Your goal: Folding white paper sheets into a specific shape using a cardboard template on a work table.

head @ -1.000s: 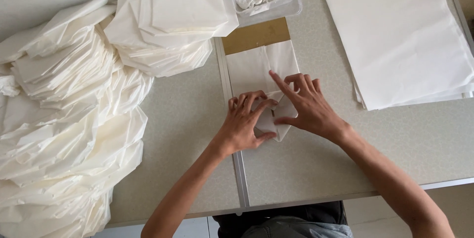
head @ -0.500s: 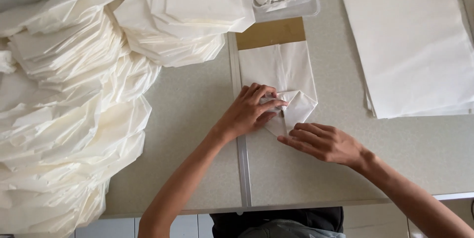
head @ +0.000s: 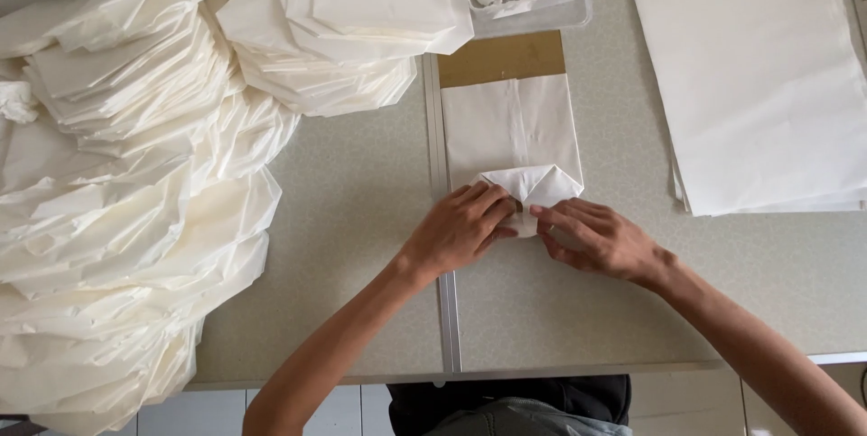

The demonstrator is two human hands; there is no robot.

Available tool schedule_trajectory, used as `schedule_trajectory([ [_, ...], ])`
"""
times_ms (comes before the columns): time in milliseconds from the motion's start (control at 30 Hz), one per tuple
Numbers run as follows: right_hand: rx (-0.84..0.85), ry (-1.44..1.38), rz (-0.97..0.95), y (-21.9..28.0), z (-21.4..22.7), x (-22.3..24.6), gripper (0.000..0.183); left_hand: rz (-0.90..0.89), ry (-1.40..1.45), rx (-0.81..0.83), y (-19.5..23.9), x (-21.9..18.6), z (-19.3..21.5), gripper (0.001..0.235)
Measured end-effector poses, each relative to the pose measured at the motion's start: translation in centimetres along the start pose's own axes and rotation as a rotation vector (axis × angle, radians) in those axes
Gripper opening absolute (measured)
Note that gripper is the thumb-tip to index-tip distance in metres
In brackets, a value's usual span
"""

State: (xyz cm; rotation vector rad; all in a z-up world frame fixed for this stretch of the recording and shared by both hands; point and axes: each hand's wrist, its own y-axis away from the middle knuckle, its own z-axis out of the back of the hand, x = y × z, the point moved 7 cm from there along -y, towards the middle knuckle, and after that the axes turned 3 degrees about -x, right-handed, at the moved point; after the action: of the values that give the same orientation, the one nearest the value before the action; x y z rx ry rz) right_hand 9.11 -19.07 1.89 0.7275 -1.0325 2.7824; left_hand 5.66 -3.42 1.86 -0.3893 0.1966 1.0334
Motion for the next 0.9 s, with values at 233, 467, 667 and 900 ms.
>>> schedule_trajectory([
  [233, -0.032, -0.09, -0.062, -0.7, 0.6, -0.6, 0.059, -0.032, 0.089, -0.11, 1.9, 0.4, 0.3, 0.038],
  [467, -0.023, -0.115, -0.025, -4.4, 2.9, 0.5, 0.069, -0.197, 0.0, -0.189, 1.7, 0.0, -0.8, 0.007],
  [667, -0.044, -0.042, -0.041, -3.9, 2.3, 0.4, 0.055, -0.242, 0.031, -0.251, 1.6, 0.1, -0.9, 0.008],
  [900, -0.075, -0.024, -0.142, -2.6, 1.8, 0.0, 0.045, -0.176, 0.006, -0.267, 1.6, 0.6, 0.2, 0.012],
])
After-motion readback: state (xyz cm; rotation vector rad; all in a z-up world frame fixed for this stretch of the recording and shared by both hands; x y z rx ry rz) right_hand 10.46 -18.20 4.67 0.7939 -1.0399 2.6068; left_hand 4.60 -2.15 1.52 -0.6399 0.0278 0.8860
